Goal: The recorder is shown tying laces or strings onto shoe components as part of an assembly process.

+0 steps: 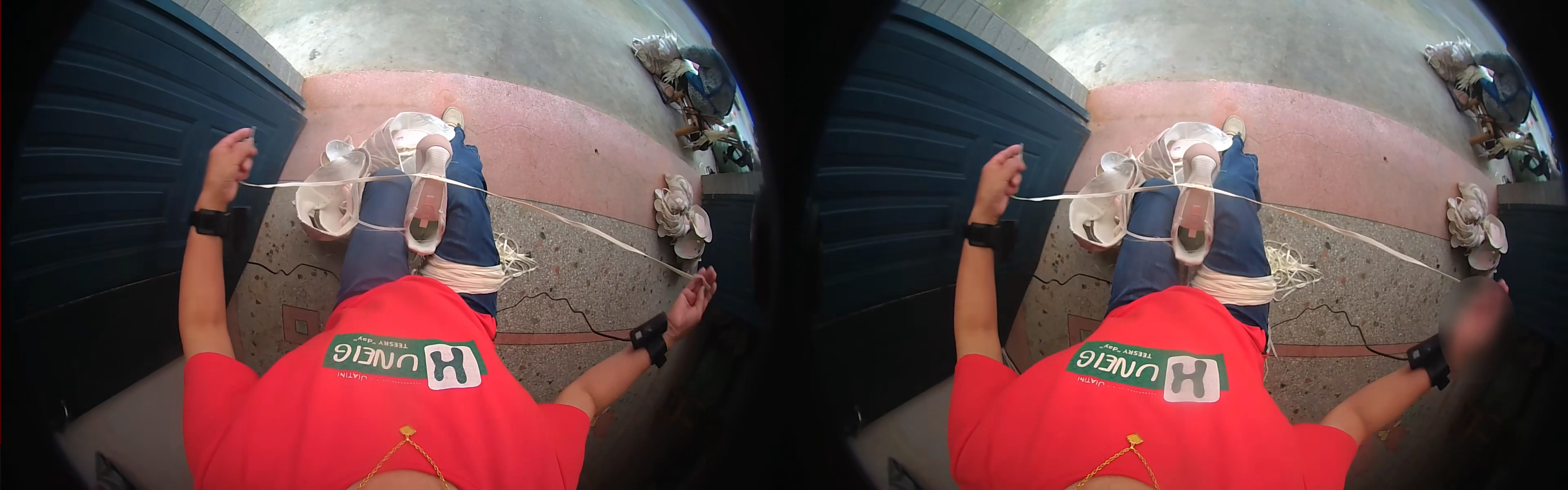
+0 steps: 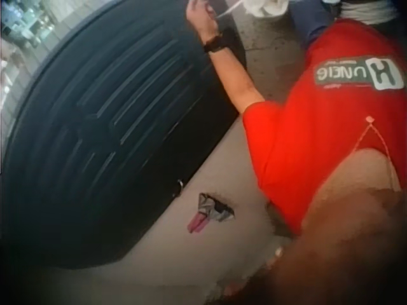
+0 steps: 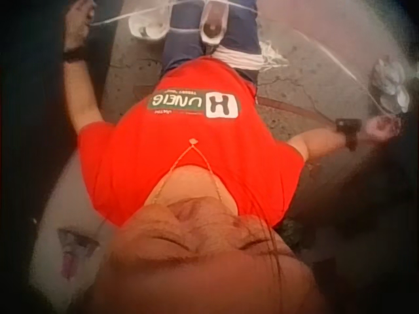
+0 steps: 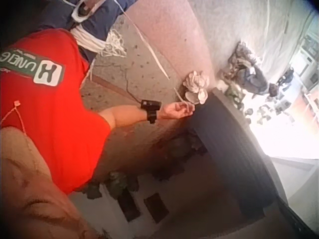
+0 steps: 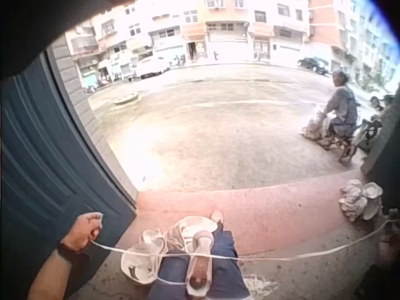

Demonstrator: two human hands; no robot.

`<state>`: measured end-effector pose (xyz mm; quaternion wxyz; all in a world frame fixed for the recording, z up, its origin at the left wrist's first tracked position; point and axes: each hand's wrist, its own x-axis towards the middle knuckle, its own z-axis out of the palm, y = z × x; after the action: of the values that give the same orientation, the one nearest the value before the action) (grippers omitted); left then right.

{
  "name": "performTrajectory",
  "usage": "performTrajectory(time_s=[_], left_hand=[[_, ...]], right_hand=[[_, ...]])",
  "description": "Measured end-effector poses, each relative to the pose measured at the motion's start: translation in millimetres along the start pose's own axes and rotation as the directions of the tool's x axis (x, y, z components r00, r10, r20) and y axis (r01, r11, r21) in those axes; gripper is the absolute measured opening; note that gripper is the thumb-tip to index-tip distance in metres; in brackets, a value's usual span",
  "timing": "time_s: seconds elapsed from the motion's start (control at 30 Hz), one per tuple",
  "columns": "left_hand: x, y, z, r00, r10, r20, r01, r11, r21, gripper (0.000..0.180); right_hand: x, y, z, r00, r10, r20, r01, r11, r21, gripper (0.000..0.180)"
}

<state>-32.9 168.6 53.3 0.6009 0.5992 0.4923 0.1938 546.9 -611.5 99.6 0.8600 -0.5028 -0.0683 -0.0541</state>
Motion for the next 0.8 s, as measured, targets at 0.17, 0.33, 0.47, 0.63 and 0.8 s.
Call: performTrajectory(time_s=[0.17, 0.33, 0.47, 0.63, 0.8], left_hand=[[-26.6, -30.4, 121.8, 0.895, -0.165, 0.414, 0.13, 0.985, 0.111, 0.04], [-44.8, -80.8, 220.7, 0.773, -0.229, 0.591, 0.103, 0.965, 0.239, 0.025], [-33.7, -117.1, 252.8, 0.836, -0.164, 0.523, 0.032, 0.967, 0.252, 0.019], [-21.9, -132.2, 266.1, 0.918, 0.04, 0.395, -0.173, 0.935, 0.308, 0.023], [-15.8, -126.3, 276.5, 0.934, 0.101, 0.343, -0.248, 0.874, 0.418, 0.026]], right_hand=[[-90.0, 139.7, 83.5, 0.971, 0.183, 0.155, -0.046, 0.778, -0.626, 0.02], [-240.9, 270.7, 187.9, 0.58, 0.217, 0.785, 0.647, 0.464, -0.606, 0.017], [-299.4, 298.3, 246.1, 0.476, 0.661, 0.58, 0.165, 0.581, -0.797, 0.019], [-311.0, 315.8, 263.5, 0.371, 0.817, 0.442, -0.105, 0.51, -0.854, 0.025], [-303.5, 336.2, 257.0, 0.406, 0.72, 0.563, 0.146, 0.557, -0.817, 0.025]])
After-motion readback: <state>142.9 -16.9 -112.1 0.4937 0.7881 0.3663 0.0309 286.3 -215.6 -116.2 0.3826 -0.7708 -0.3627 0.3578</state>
